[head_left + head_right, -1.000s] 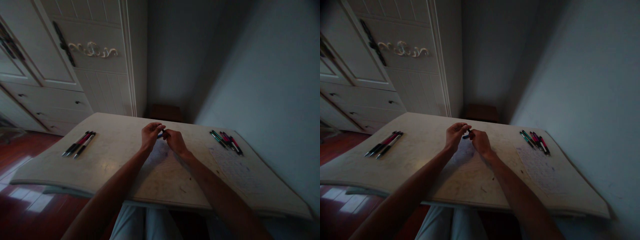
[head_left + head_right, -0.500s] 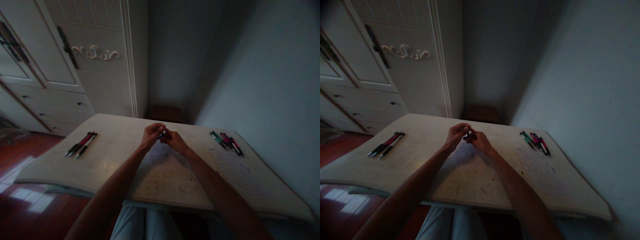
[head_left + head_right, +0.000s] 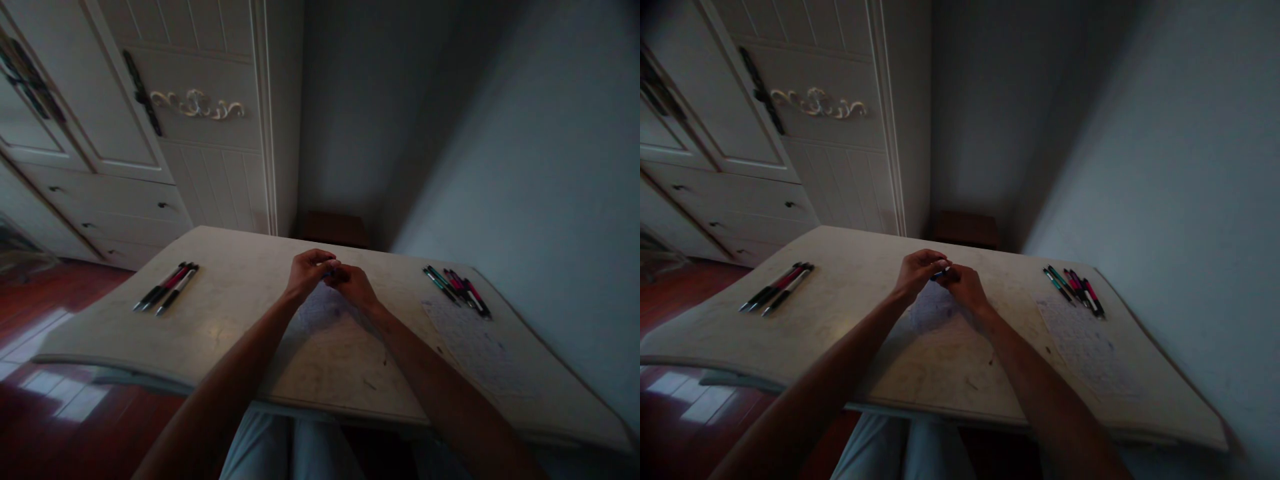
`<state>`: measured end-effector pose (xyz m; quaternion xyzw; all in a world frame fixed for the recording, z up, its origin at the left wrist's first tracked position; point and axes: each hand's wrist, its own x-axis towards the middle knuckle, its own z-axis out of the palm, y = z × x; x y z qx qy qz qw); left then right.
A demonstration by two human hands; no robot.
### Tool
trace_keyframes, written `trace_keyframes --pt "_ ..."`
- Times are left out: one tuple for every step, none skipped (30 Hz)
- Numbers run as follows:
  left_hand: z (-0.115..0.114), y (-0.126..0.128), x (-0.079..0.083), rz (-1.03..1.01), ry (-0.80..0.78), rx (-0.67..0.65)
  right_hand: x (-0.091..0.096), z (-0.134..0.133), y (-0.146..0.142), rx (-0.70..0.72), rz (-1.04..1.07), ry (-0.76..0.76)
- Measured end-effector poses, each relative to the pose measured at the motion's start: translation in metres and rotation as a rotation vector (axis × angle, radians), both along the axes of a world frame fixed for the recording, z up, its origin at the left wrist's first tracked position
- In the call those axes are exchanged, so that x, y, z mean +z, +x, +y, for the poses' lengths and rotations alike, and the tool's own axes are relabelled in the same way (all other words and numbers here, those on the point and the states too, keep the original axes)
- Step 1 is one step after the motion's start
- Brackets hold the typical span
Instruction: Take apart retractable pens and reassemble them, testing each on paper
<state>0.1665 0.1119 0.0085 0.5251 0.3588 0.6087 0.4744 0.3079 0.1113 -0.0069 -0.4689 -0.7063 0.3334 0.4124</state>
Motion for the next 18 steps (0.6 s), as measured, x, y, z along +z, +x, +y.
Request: trace_keyframes --pt "0.001 0.000 -0.001 0.002 0.002 0.021 0.001 0.000 0.000 0.006 0.011 -0.009" --pt "0.001 0.000 -0.001 0.001 0.004 0.047 0.002 -0.001 0.000 0.026 0.031 -0.025" --pt "0.002 -0.001 -0.001 -0.008 0.005 0.076 0.004 -0.001 0.000 0.060 0.057 -0.050" --pt "0.002 -0.001 0.000 -0.022 0.005 0.100 0.006 -0.002 0.000 0.106 0.086 -0.083" --pt "0.002 -0.001 0.000 -0.041 0.002 0.115 0.008 -0.002 0.000 0.158 0.114 -0.119" --pt "0.002 -0.002 0.001 -0.063 -0.003 0.117 0.010 -0.002 0.000 0.208 0.139 -0.155" --pt "0.002 -0.002 0.002 -0.085 -0.010 0.109 0.012 -0.002 0.000 0.253 0.158 -0.188" --pt "0.001 -0.002 0.003 -0.104 -0.017 0.091 0.014 -0.003 0.000 0.289 0.174 -0.215" --pt "-0.001 -0.002 0.004 -0.118 -0.026 0.064 0.014 -0.002 0.000 0.315 0.192 -0.234" --pt "-0.002 -0.001 0.005 -0.126 -0.037 0.032 0.014 -0.002 0.000 0.335 0.214 -0.248" --pt "-0.004 -0.001 0.006 -0.128 -0.049 -0.004 0.014 -0.002 0.000 0.350 0.239 -0.257" --pt "-0.006 0.000 0.007 -0.125 -0.058 -0.041 0.013 -0.002 0.000 0.361 0.261 -0.264" --pt "-0.007 0.000 0.008 -0.119 -0.061 -0.076 0.013 -0.001 0.000 0.367 0.279 -0.268" --pt "-0.009 0.001 0.008 -0.114 -0.054 -0.107 0.013 -0.001 0.000 0.368 0.291 -0.269" --pt "-0.009 0.001 0.008 -0.113 -0.038 -0.132 0.013 -0.001 0.001 0.363 0.298 -0.265" --pt "-0.010 0.001 0.007 -0.113 -0.018 -0.156 0.014 -0.001 0.002 0.358 0.301 -0.264" --pt "-0.010 0.001 0.006 -0.116 0.002 -0.181 0.016 -0.002 0.003 0.355 0.305 -0.272" --pt "-0.010 0.001 0.006 -0.118 0.018 -0.210 0.018 -0.003 0.005 0.361 0.314 -0.293"
